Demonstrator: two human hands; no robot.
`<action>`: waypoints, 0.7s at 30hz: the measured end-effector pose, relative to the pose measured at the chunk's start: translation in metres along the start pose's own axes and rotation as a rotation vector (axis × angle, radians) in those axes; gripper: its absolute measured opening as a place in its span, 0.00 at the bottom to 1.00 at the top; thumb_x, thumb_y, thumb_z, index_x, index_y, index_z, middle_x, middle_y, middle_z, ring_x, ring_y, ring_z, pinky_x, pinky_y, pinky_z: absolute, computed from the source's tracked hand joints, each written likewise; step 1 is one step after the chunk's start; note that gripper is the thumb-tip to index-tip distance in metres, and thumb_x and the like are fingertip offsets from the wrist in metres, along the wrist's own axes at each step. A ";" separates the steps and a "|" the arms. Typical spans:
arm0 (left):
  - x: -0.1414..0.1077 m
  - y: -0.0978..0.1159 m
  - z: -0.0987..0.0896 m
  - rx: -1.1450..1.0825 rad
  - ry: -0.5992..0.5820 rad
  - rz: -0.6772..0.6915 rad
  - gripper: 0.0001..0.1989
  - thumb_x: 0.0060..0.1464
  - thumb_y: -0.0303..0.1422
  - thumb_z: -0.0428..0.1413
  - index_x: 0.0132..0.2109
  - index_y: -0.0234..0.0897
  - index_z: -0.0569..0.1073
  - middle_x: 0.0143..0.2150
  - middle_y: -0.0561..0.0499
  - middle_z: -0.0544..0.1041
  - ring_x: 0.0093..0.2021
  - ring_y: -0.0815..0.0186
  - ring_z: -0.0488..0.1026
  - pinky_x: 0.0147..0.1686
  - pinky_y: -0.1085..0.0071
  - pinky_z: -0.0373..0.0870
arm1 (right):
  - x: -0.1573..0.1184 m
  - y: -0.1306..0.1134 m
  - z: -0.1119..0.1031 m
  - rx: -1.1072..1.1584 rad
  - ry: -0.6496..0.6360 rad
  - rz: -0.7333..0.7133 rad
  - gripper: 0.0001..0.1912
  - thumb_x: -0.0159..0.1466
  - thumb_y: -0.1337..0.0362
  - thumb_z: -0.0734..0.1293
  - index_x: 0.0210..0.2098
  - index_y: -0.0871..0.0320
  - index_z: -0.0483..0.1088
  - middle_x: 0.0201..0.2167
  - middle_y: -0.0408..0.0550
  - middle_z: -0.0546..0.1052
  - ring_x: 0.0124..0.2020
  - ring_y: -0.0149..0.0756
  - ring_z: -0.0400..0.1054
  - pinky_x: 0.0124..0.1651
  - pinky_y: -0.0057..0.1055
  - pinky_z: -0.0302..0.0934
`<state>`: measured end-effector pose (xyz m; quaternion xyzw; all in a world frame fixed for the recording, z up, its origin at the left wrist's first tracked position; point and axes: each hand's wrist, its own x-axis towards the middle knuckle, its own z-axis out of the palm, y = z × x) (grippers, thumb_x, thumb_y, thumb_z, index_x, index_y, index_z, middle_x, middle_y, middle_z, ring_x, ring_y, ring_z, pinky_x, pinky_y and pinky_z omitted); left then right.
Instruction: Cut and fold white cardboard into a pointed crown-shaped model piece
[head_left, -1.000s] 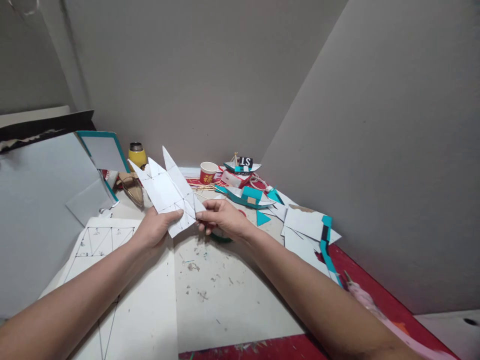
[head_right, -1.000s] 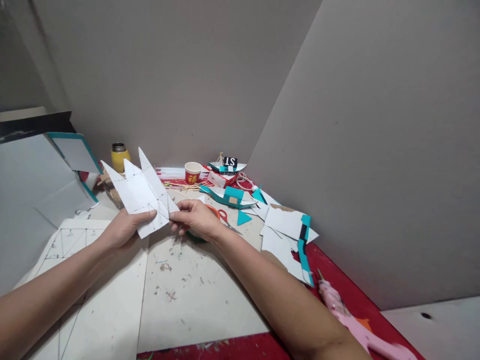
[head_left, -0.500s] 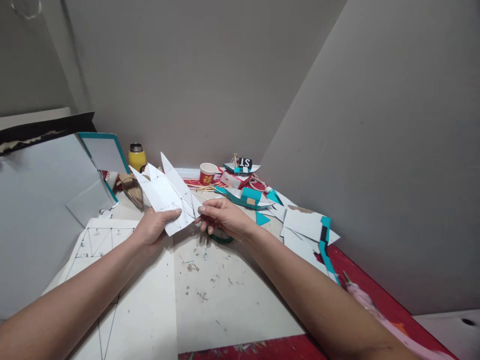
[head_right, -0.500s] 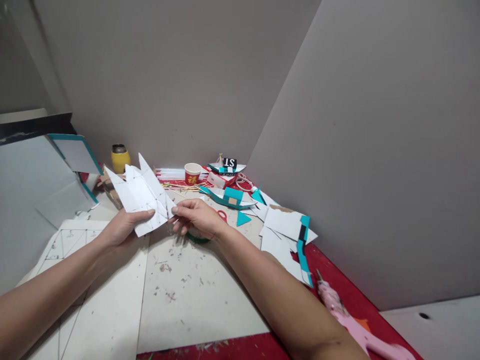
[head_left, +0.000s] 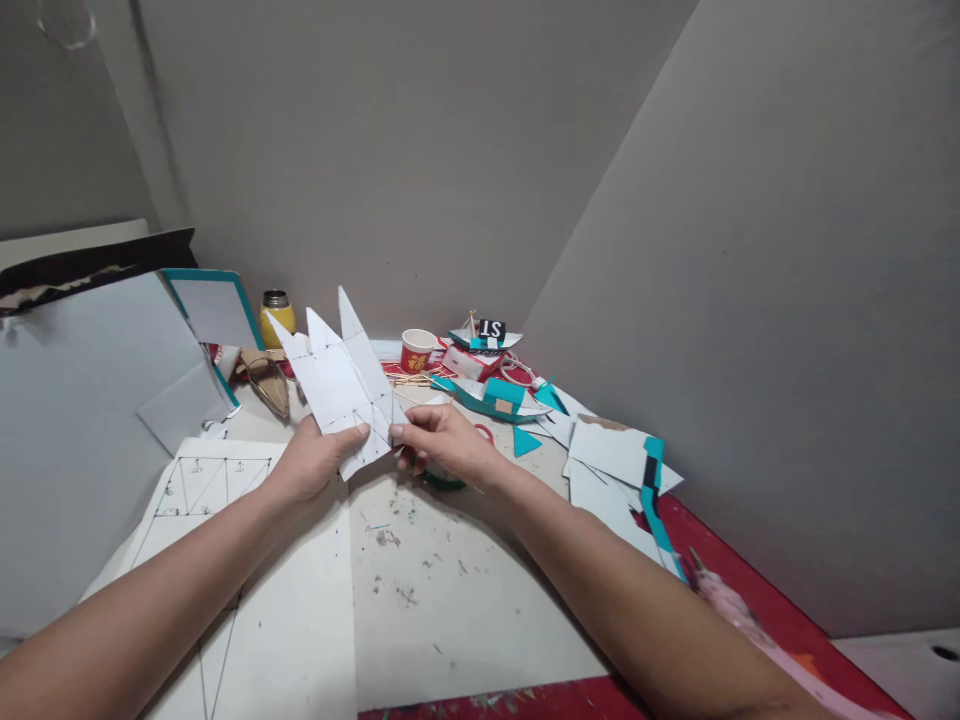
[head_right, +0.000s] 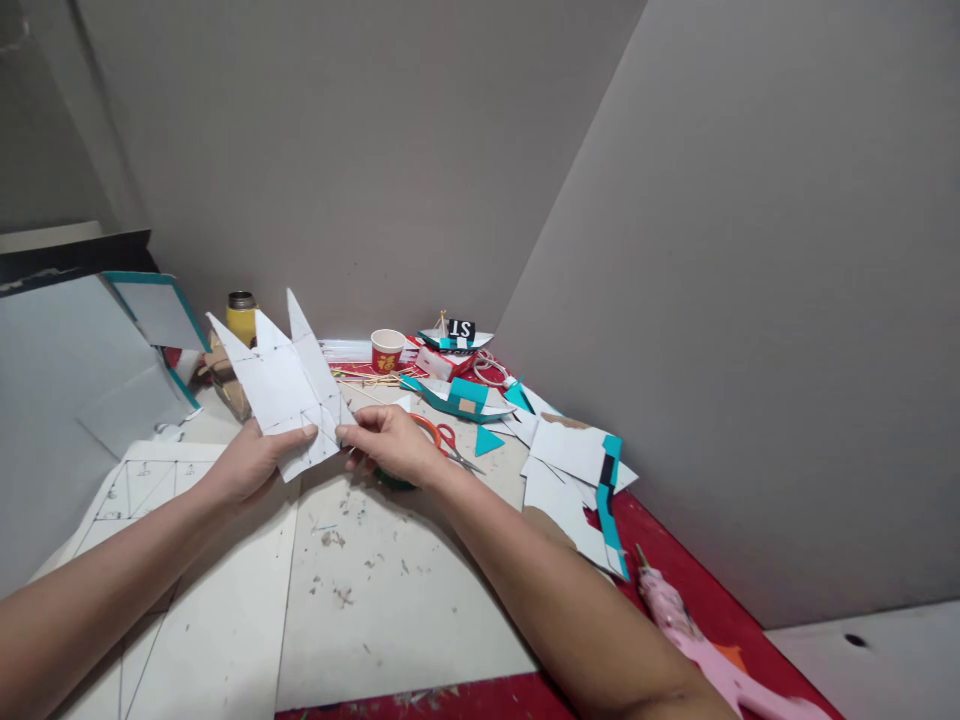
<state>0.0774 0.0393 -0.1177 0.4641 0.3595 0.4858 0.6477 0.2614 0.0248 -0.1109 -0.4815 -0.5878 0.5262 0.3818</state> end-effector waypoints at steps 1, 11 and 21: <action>0.000 -0.002 0.000 0.026 0.004 0.010 0.16 0.42 0.28 0.65 0.42 0.30 0.79 0.44 0.37 0.81 0.44 0.48 0.77 0.47 0.55 0.70 | -0.001 0.001 0.001 -0.047 0.014 -0.012 0.15 0.55 0.53 0.70 0.26 0.59 0.69 0.19 0.41 0.73 0.19 0.28 0.67 0.20 0.22 0.60; -0.004 -0.003 0.002 0.265 0.003 0.126 0.13 0.43 0.27 0.64 0.39 0.34 0.82 0.41 0.41 0.82 0.44 0.49 0.76 0.49 0.55 0.70 | -0.004 0.001 0.008 -0.319 0.213 -0.251 0.12 0.60 0.59 0.63 0.24 0.59 0.67 0.21 0.40 0.67 0.23 0.30 0.61 0.26 0.26 0.55; -0.010 0.005 0.011 0.442 0.012 0.179 0.10 0.45 0.30 0.60 0.37 0.35 0.82 0.38 0.43 0.82 0.41 0.48 0.76 0.43 0.56 0.71 | -0.009 -0.001 0.011 -0.451 0.261 -0.328 0.13 0.59 0.62 0.61 0.19 0.57 0.61 0.18 0.40 0.61 0.22 0.29 0.54 0.26 0.27 0.49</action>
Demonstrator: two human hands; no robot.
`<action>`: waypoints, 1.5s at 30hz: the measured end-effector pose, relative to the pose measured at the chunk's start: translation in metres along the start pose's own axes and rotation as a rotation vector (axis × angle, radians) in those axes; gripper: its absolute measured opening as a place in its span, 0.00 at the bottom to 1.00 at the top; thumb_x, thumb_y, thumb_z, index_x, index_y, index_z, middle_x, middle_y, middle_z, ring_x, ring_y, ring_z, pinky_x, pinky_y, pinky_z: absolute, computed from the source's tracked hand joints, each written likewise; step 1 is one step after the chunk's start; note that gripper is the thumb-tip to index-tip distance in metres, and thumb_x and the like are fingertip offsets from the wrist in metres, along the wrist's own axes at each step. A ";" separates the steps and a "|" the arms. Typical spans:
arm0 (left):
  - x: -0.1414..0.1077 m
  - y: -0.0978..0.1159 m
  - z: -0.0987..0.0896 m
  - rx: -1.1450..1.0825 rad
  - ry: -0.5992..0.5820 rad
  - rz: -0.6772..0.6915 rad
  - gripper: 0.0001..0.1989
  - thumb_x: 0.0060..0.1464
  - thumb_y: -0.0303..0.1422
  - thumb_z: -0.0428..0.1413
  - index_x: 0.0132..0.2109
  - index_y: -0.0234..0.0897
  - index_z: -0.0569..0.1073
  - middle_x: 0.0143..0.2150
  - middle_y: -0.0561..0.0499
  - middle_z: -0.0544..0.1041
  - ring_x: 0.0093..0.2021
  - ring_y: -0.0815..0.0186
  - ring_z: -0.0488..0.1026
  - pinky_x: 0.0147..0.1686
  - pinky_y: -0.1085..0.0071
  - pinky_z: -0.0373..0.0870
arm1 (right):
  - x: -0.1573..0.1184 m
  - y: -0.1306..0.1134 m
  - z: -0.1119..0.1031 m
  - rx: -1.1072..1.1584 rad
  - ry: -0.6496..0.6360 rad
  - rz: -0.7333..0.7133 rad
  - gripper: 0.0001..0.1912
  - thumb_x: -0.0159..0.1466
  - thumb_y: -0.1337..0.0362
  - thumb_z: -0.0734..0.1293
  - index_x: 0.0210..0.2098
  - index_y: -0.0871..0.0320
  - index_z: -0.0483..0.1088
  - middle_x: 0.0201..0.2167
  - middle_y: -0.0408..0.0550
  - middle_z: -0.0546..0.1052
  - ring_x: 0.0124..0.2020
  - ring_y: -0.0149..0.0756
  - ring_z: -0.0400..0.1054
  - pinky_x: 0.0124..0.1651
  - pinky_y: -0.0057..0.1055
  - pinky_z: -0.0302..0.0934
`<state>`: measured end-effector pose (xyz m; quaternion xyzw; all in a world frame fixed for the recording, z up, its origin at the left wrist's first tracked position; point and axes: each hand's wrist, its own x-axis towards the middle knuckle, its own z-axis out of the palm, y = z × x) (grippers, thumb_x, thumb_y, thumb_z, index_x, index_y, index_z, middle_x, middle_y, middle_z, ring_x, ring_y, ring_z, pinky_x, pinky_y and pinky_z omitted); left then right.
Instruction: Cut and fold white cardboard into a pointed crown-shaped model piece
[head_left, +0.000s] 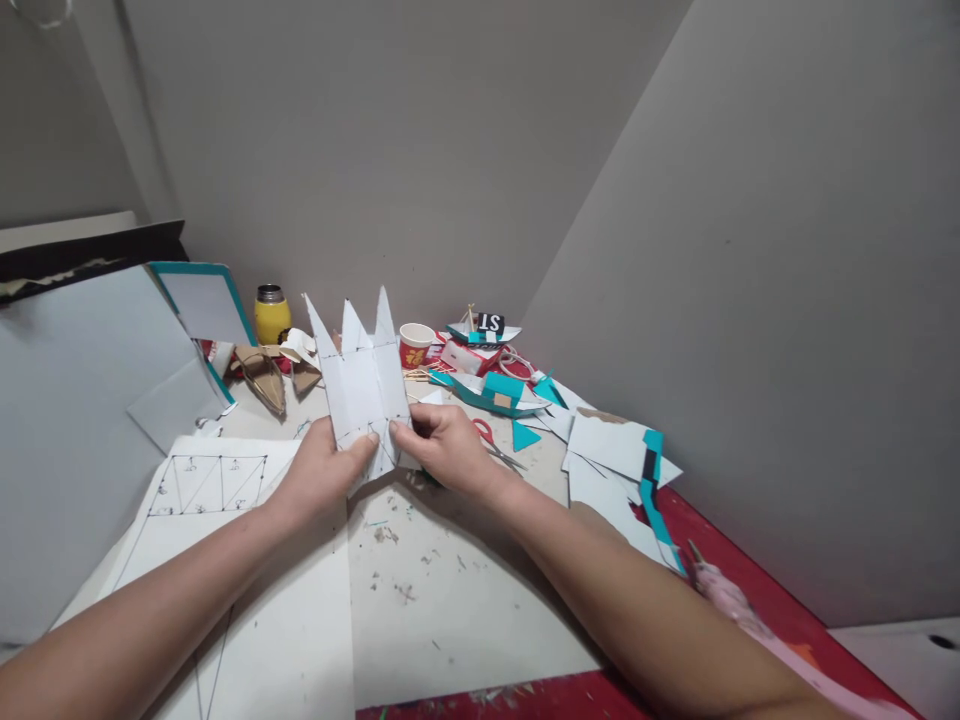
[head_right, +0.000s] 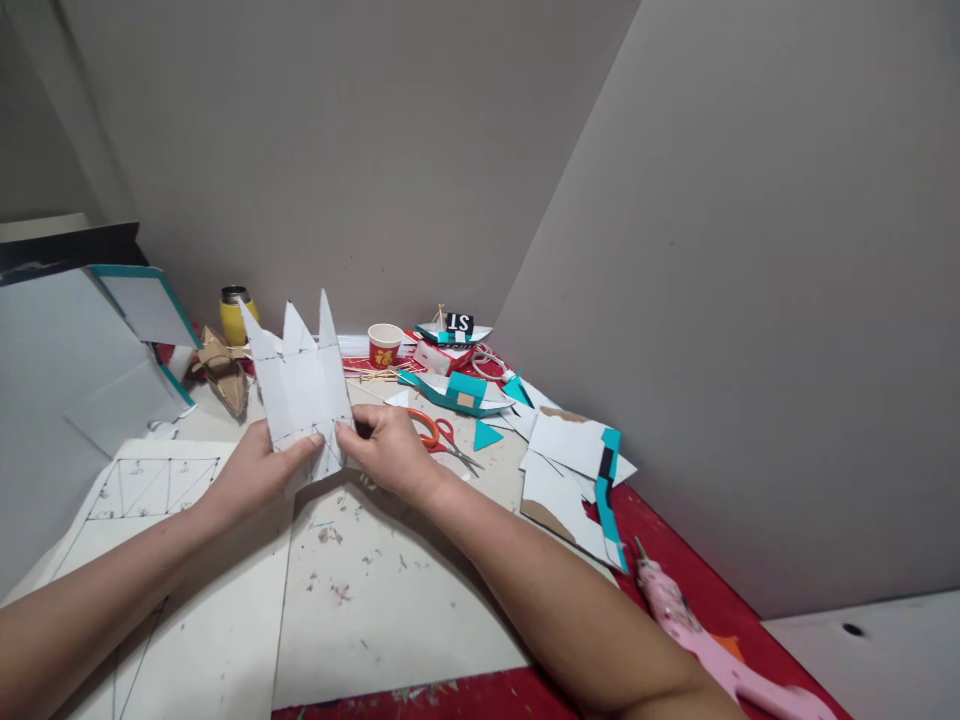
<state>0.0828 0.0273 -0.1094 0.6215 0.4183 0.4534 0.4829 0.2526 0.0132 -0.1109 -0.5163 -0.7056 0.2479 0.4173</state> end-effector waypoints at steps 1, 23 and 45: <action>-0.001 0.001 0.001 0.007 -0.001 0.000 0.09 0.45 0.30 0.60 0.36 0.35 0.81 0.37 0.44 0.82 0.41 0.48 0.76 0.42 0.57 0.71 | -0.002 -0.001 0.001 -0.048 0.018 -0.018 0.14 0.59 0.62 0.61 0.18 0.57 0.59 0.18 0.39 0.60 0.22 0.29 0.53 0.26 0.27 0.48; 0.013 -0.009 -0.011 -0.392 -0.136 -0.192 0.17 0.41 0.30 0.66 0.41 0.29 0.79 0.39 0.42 0.83 0.39 0.53 0.79 0.44 0.60 0.72 | 0.003 -0.012 -0.009 0.166 0.052 0.122 0.17 0.59 0.60 0.60 0.15 0.56 0.57 0.13 0.37 0.59 0.17 0.27 0.54 0.21 0.25 0.49; 0.022 -0.014 -0.015 -0.513 -0.166 -0.254 0.17 0.44 0.31 0.66 0.44 0.31 0.80 0.43 0.43 0.83 0.45 0.53 0.78 0.39 0.64 0.73 | 0.011 0.008 -0.007 0.394 0.074 0.262 0.15 0.60 0.58 0.62 0.20 0.56 0.64 0.13 0.39 0.68 0.13 0.28 0.60 0.13 0.24 0.57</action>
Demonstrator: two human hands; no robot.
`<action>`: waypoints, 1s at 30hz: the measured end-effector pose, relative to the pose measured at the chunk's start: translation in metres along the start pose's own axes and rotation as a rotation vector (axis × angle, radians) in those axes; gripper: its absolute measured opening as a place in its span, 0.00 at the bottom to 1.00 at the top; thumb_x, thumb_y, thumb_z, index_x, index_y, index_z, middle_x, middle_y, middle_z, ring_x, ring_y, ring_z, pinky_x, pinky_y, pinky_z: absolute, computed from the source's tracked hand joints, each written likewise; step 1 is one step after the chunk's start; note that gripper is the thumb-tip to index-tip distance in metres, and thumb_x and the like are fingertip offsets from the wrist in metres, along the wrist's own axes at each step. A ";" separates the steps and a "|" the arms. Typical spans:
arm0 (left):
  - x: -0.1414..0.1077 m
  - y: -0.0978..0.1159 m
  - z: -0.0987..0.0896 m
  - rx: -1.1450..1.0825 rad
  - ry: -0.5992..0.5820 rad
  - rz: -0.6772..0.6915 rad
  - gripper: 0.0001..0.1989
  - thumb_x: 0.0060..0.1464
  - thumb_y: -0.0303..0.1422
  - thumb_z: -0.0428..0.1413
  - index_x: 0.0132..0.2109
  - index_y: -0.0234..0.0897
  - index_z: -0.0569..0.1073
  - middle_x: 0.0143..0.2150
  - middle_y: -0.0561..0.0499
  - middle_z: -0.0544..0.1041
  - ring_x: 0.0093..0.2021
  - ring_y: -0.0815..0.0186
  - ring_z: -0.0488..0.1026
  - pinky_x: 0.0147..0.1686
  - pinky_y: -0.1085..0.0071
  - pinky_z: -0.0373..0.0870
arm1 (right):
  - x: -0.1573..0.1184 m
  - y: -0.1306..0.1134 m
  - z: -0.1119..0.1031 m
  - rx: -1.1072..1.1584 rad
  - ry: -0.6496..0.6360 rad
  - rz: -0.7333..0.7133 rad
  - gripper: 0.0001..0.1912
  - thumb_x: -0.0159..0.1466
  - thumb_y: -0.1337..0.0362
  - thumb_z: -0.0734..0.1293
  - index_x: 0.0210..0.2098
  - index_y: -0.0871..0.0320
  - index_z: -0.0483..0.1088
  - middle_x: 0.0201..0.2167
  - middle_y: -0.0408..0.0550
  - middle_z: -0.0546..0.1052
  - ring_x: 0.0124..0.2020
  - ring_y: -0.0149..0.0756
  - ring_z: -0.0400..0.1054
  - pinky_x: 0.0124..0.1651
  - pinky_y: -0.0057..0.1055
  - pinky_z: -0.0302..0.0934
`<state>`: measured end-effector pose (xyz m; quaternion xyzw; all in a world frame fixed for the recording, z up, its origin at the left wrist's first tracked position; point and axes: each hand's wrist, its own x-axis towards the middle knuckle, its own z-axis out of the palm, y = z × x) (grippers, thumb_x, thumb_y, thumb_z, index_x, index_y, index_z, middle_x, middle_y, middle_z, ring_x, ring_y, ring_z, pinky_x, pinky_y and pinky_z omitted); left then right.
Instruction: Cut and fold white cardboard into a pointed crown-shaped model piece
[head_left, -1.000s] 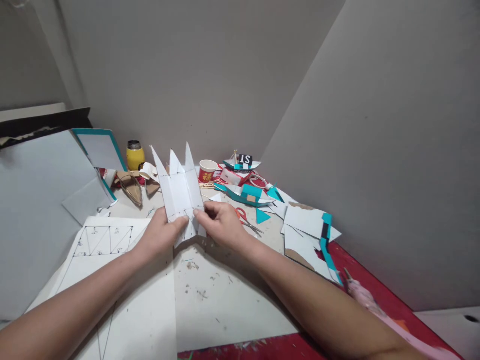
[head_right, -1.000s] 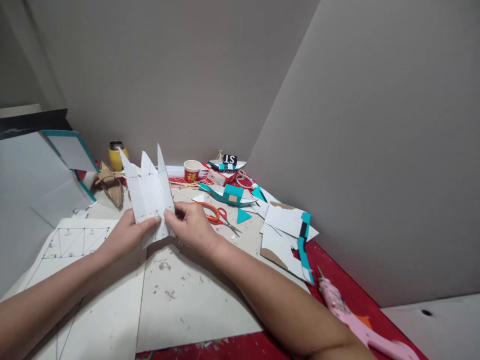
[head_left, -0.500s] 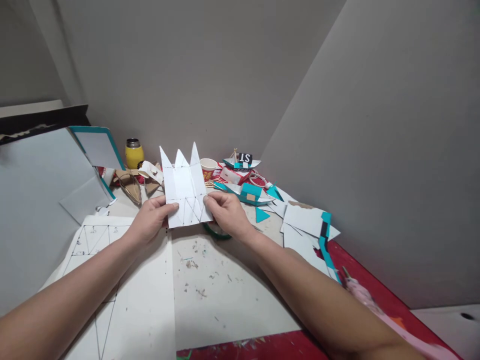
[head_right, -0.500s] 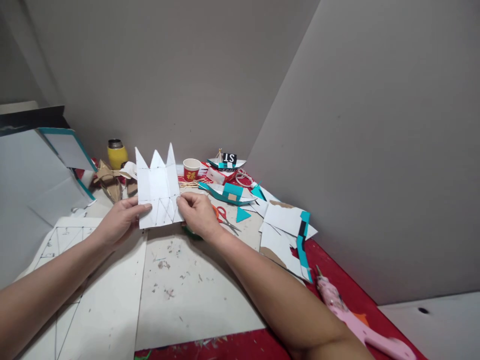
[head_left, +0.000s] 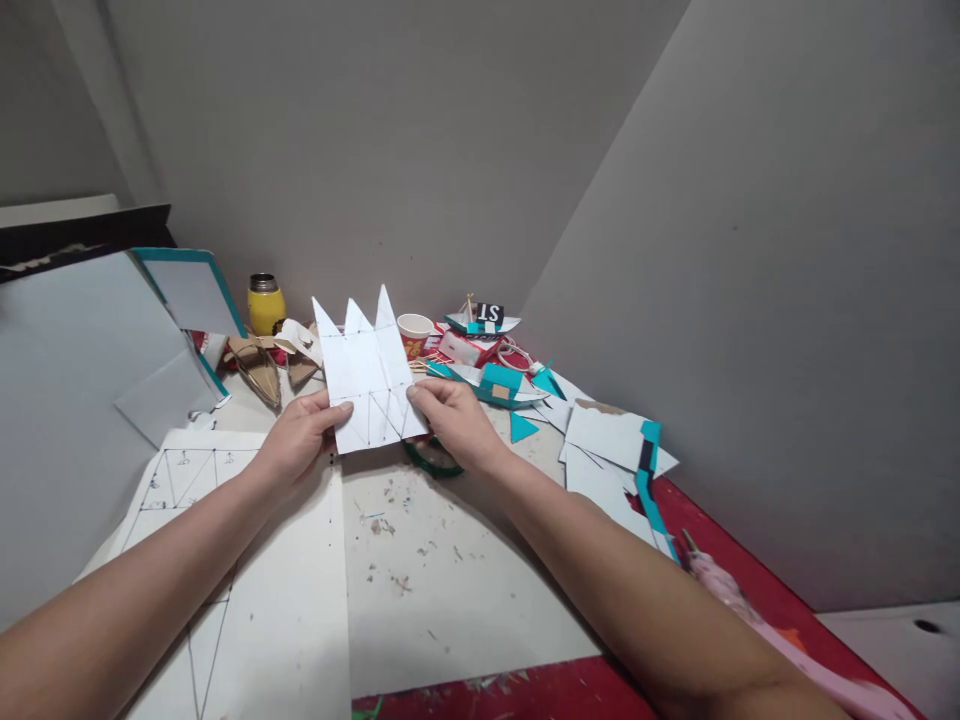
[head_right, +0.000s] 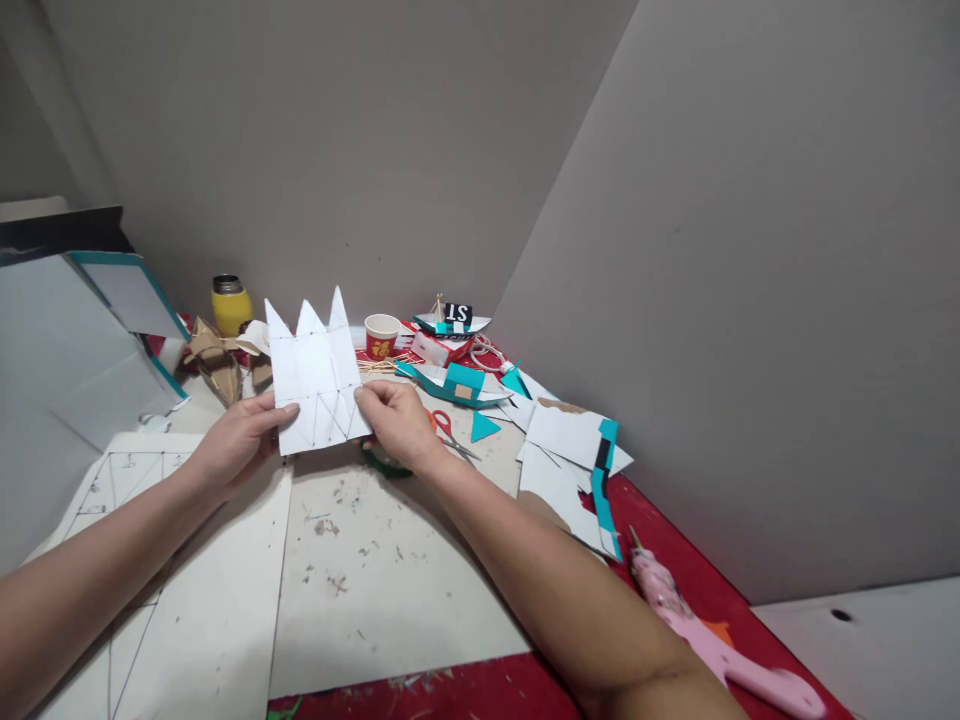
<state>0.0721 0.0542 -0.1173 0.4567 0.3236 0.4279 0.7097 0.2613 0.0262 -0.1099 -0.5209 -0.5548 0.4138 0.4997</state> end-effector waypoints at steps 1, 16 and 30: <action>0.000 0.000 0.000 0.004 0.006 -0.004 0.17 0.44 0.31 0.65 0.44 0.31 0.80 0.43 0.43 0.83 0.44 0.53 0.78 0.38 0.65 0.73 | 0.000 0.000 0.000 0.006 0.000 0.005 0.15 0.60 0.58 0.62 0.20 0.56 0.64 0.13 0.39 0.68 0.13 0.28 0.60 0.13 0.24 0.58; -0.005 0.004 0.005 0.005 0.061 -0.003 0.15 0.46 0.30 0.63 0.43 0.28 0.80 0.38 0.41 0.83 0.36 0.57 0.78 0.28 0.69 0.70 | 0.000 0.002 0.001 0.001 -0.028 0.003 0.16 0.60 0.57 0.62 0.18 0.56 0.64 0.12 0.38 0.68 0.12 0.28 0.58 0.14 0.24 0.55; -0.011 -0.001 0.007 0.375 -0.018 0.151 0.13 0.53 0.35 0.59 0.44 0.36 0.80 0.29 0.50 0.80 0.25 0.65 0.71 0.25 0.70 0.66 | -0.002 0.003 0.003 0.063 -0.015 0.053 0.12 0.51 0.60 0.70 0.30 0.62 0.76 0.28 0.47 0.79 0.26 0.33 0.68 0.29 0.30 0.63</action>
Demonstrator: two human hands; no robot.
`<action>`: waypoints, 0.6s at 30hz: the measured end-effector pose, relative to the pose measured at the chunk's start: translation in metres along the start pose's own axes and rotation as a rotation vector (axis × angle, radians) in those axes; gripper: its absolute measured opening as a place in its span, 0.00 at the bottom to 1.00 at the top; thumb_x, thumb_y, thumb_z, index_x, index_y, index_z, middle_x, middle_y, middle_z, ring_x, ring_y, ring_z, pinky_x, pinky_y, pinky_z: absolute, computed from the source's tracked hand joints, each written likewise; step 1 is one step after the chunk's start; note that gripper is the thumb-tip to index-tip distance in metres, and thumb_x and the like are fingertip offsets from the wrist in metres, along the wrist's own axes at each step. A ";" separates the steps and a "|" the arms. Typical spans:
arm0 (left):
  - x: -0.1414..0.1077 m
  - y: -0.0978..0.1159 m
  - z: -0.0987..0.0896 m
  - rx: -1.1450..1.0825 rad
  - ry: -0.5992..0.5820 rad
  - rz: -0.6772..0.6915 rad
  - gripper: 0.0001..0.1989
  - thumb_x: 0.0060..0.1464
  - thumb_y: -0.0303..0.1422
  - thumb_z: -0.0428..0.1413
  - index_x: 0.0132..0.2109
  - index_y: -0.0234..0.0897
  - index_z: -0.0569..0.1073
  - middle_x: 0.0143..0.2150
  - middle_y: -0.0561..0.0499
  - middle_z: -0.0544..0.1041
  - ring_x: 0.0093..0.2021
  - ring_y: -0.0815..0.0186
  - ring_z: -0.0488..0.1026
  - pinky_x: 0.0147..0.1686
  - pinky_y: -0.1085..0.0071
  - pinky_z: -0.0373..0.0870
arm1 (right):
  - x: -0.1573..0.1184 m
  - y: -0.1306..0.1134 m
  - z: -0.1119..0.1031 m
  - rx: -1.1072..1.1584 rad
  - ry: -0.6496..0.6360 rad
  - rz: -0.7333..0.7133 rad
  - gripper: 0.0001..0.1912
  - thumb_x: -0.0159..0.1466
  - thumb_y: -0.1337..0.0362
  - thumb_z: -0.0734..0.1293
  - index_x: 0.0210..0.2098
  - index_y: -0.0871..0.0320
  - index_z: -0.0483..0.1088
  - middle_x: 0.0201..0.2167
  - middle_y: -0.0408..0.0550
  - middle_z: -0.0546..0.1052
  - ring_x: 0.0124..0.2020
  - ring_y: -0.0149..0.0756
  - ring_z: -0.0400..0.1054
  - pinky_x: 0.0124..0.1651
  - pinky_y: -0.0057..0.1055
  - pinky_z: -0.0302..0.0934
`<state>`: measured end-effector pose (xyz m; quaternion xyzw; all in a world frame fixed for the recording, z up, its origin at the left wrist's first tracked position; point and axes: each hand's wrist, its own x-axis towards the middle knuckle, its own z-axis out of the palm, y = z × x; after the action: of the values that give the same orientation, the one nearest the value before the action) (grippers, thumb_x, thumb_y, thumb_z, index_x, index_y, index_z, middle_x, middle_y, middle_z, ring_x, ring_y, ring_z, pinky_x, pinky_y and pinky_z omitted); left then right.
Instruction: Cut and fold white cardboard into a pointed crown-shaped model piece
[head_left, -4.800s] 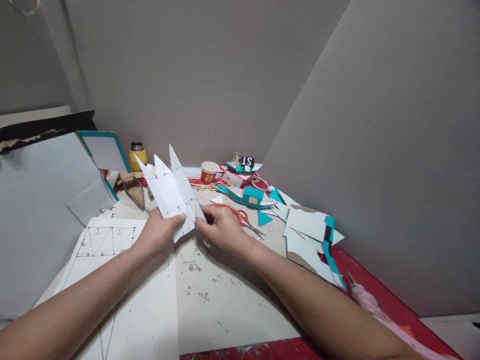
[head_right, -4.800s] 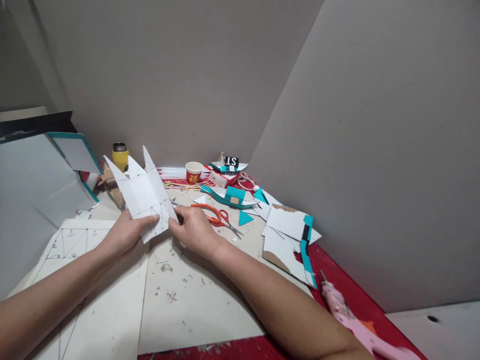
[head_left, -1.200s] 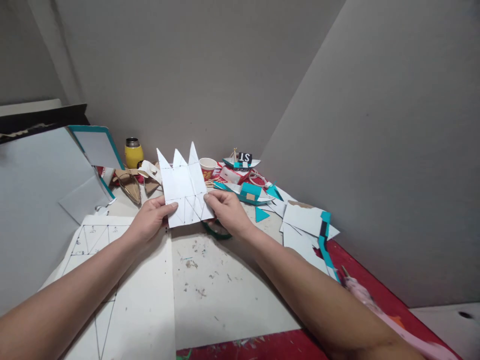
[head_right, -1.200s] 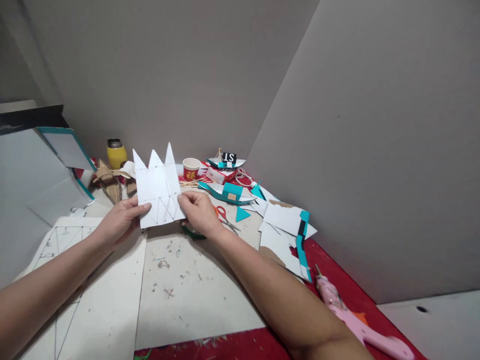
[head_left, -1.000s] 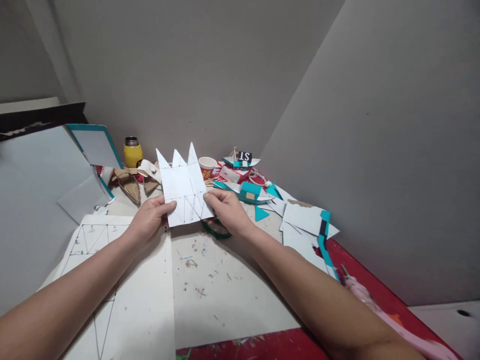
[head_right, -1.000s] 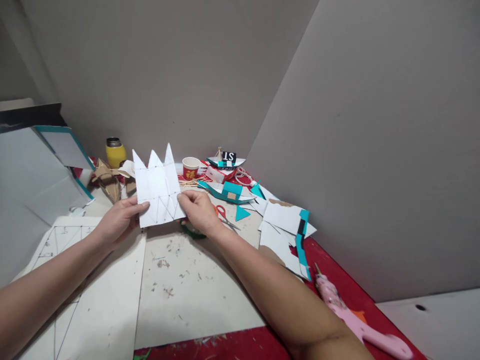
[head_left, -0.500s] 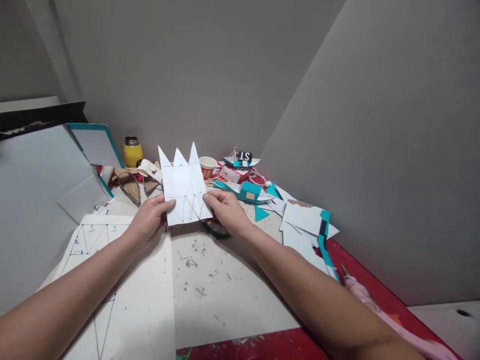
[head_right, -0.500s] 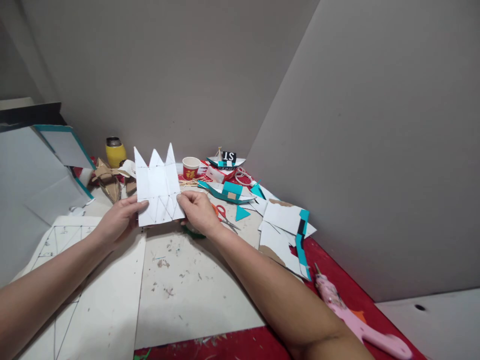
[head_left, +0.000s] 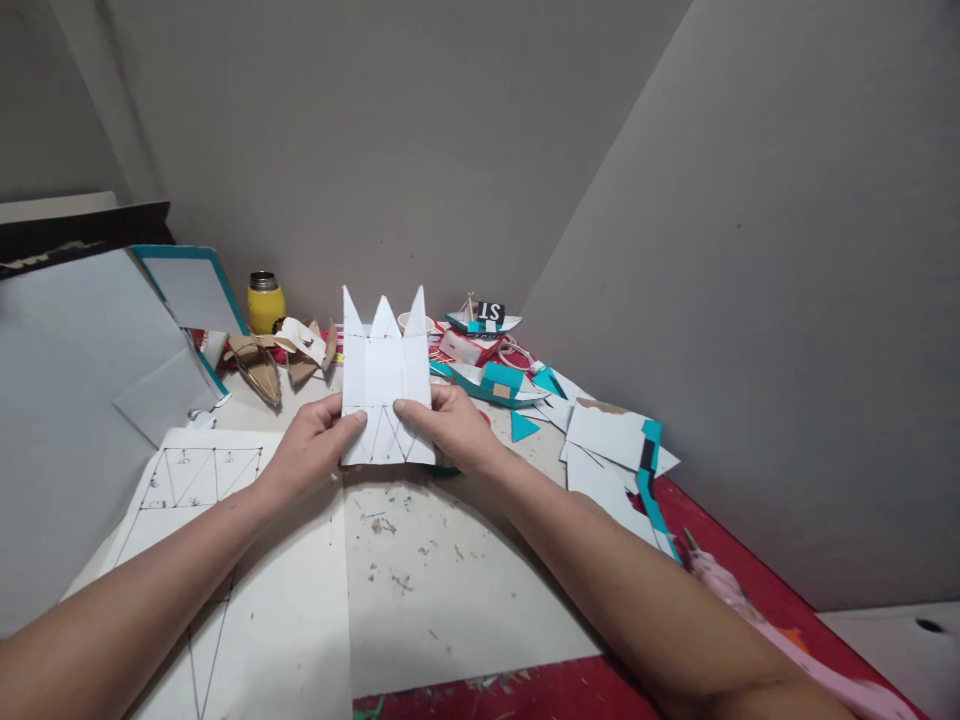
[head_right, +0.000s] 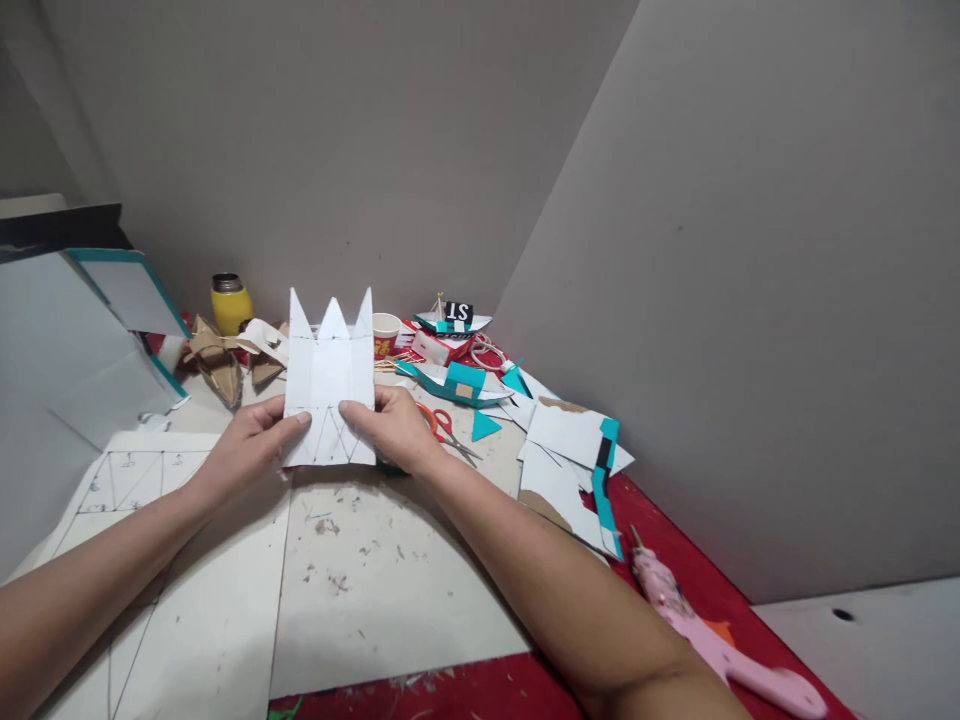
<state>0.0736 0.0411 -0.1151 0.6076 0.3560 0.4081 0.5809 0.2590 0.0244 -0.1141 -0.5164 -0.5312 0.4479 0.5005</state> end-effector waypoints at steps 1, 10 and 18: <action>-0.001 0.000 0.000 0.046 -0.006 0.025 0.13 0.54 0.36 0.58 0.44 0.36 0.80 0.28 0.51 0.80 0.25 0.64 0.70 0.25 0.71 0.65 | -0.001 -0.001 0.000 -0.008 -0.011 0.003 0.11 0.51 0.60 0.70 0.30 0.62 0.77 0.28 0.48 0.79 0.27 0.34 0.69 0.29 0.30 0.63; -0.006 -0.006 0.003 0.471 0.122 0.225 0.07 0.55 0.34 0.54 0.34 0.38 0.76 0.26 0.52 0.75 0.27 0.63 0.67 0.29 0.70 0.60 | -0.014 -0.010 0.011 -0.232 0.040 -0.156 0.09 0.55 0.61 0.65 0.26 0.61 0.73 0.26 0.45 0.77 0.27 0.35 0.68 0.28 0.28 0.61; -0.011 0.000 0.009 0.428 0.102 0.205 0.14 0.60 0.38 0.50 0.27 0.40 0.70 0.22 0.53 0.72 0.25 0.62 0.67 0.28 0.69 0.60 | -0.015 -0.006 0.011 -0.282 0.076 -0.169 0.10 0.56 0.60 0.64 0.24 0.61 0.69 0.22 0.43 0.72 0.24 0.32 0.63 0.26 0.27 0.57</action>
<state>0.0770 0.0279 -0.1158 0.7284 0.3997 0.4105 0.3757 0.2471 0.0095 -0.1099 -0.5516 -0.6110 0.3054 0.4786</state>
